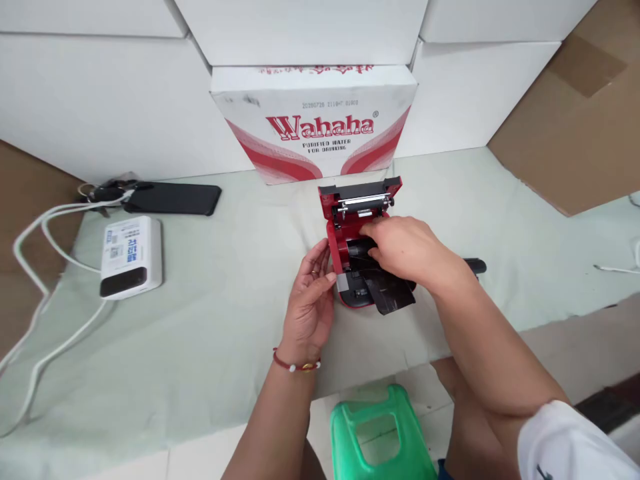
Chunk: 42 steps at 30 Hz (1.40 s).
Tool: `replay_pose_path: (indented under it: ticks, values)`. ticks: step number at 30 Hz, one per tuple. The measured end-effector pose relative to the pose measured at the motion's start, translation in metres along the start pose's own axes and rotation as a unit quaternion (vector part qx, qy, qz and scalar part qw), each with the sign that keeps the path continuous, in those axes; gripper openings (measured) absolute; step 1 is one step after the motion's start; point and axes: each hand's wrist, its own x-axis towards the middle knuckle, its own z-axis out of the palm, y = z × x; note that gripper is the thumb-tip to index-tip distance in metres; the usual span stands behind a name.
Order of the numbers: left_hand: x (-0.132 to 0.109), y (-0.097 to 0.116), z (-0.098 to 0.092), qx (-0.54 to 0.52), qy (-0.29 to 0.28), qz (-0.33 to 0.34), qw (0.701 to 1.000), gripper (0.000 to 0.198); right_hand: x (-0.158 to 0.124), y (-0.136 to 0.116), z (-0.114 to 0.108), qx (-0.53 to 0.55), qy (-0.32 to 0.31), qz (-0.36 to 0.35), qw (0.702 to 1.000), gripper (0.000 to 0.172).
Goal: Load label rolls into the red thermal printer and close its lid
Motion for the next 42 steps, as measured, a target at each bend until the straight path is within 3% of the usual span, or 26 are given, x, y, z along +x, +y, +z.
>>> replay_pose_path:
  ticks: [4, 8, 11, 13, 16, 18, 20, 22, 24, 27, 31, 37, 39, 42]
  values:
    - [-0.002, -0.007, 0.003, 0.006, -0.008, 0.033, 0.999, 0.06, 0.022, -0.023, -0.004, -0.067, -0.027, 0.017, 0.997, 0.028]
    - [-0.003, -0.008, 0.004, 0.026, -0.013, 0.027, 0.999, 0.07, 0.003, -0.023, -0.008, -0.068, -0.023, 0.002, 0.997, 0.034]
    - [-0.004, -0.006, 0.004, 0.035, -0.003, 0.017, 0.999, 0.071, -0.04, 0.0, -0.017, 0.036, 0.076, -0.026, 0.996, 0.038]
    - [-0.005, -0.006, 0.005, 0.041, 0.007, 0.026, 0.999, 0.067, -0.069, 0.025, -0.021, 0.15, 0.151, -0.055, 0.976, 0.04]
    - [-0.005, -0.008, 0.01, 0.031, 0.035, 0.042, 0.998, 0.062, -0.095, 0.067, -0.014, 0.158, 0.189, 0.002, 0.969, 0.044]
    - [-0.003, -0.009, 0.014, 0.02, 0.05, 0.044, 0.998, 0.061, -0.093, 0.09, 0.001, 0.096, 0.167, 0.074, 0.978, 0.044]
    - [-0.002, -0.011, 0.018, 0.016, 0.054, 0.047, 0.997, 0.06, -0.081, 0.103, 0.02, 0.047, 0.087, 0.115, 0.989, 0.04]
    - [0.0, -0.012, 0.019, 0.017, 0.048, 0.052, 0.997, 0.057, -0.067, 0.107, 0.037, 0.04, 0.002, 0.108, 0.993, 0.041]
    - [0.001, -0.012, 0.019, 0.02, 0.045, 0.059, 0.997, 0.054, -0.06, 0.106, 0.049, 0.063, -0.035, 0.075, 0.995, 0.046]
    - [0.0, -0.012, 0.017, 0.026, 0.051, 0.065, 0.996, 0.054, -0.066, 0.111, 0.051, 0.079, 0.001, 0.062, 0.995, 0.058]
    - [-0.001, -0.013, 0.012, 0.04, 0.04, 0.055, 0.997, 0.056, -0.088, 0.136, 0.046, -0.006, 0.047, 0.137, 0.989, 0.052]
    - [-0.001, -0.013, 0.012, 0.036, 0.043, 0.055, 0.997, 0.057, -0.083, 0.161, 0.053, -0.026, -0.07, 0.197, 0.978, 0.033]
    - [0.0, -0.012, 0.013, 0.037, 0.043, 0.05, 0.997, 0.057, -0.082, 0.16, 0.05, -0.015, -0.066, 0.185, 0.98, 0.029]
    - [0.001, -0.01, 0.014, 0.03, 0.039, 0.044, 0.998, 0.057, -0.101, 0.15, 0.036, 0.051, -0.005, 0.097, 0.994, 0.024]
